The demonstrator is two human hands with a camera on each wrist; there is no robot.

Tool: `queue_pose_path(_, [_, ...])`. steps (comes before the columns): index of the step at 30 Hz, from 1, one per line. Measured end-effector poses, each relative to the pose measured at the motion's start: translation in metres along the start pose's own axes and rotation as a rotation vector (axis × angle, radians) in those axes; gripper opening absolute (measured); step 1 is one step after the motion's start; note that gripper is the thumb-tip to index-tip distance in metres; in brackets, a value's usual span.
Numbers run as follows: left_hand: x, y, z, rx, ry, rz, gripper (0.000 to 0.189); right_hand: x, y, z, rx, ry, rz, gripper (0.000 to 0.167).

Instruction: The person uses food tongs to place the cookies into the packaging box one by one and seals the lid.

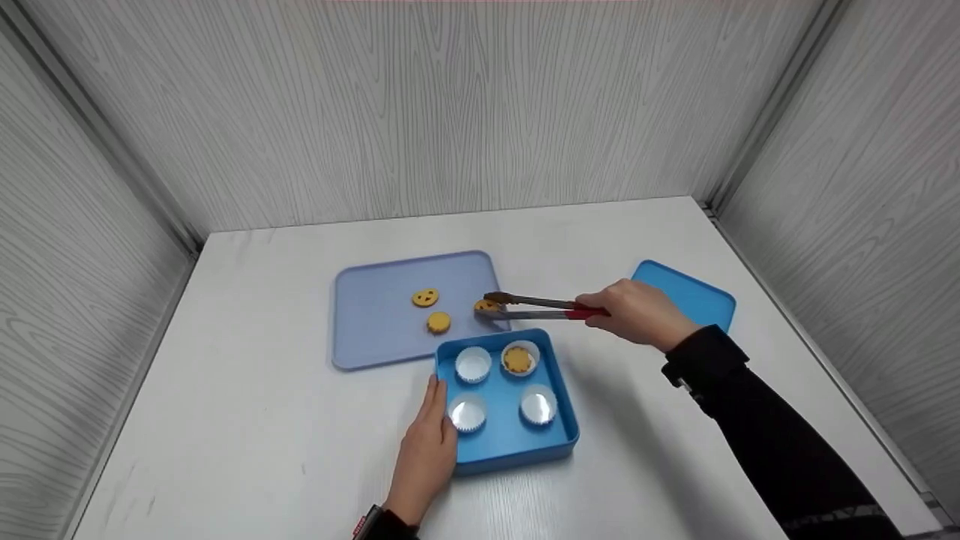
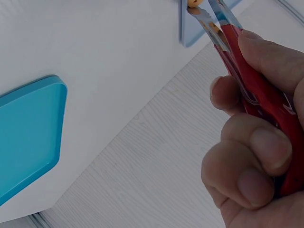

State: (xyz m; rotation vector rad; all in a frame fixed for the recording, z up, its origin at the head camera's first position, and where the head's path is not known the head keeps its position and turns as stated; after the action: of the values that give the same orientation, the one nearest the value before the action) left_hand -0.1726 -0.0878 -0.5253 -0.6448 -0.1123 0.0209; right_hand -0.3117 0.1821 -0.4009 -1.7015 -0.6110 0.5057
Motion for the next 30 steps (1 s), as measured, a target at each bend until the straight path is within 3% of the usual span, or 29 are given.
queue_pose_path(6, [0.001,-0.001,0.003,-0.013,0.059,0.025,0.054,0.014,-0.001,0.014,-0.007,0.031,0.042,0.032])
queue_pose_path(17, [-0.001,0.000,0.001,-0.006,0.016,0.008,0.055,0.038,0.001,0.025,0.025,-0.002,0.137,0.036])
queue_pose_path(26, [-0.001,0.000,0.001,-0.003,0.028,0.020,0.055,0.057,-0.006,0.021,0.050,-0.034,0.199,0.040])
queue_pose_path(30, [-0.001,0.000,0.002,0.001,0.031,0.019,0.055,0.065,-0.008,0.016,0.055,-0.090,0.261,0.042])
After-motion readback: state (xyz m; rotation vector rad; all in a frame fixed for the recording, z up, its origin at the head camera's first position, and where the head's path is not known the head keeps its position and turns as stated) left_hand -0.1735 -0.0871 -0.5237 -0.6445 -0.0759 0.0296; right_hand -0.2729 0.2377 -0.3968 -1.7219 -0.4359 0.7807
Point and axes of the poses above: each hand's wrist, its own x-axis away from the middle knuckle, its own y-axis out of the palm, z = x × y, the point moved 6 cm from there along -x, towards the middle knuckle, and after that the axes turned 4 degrees about -y, right-handed, at the moved point
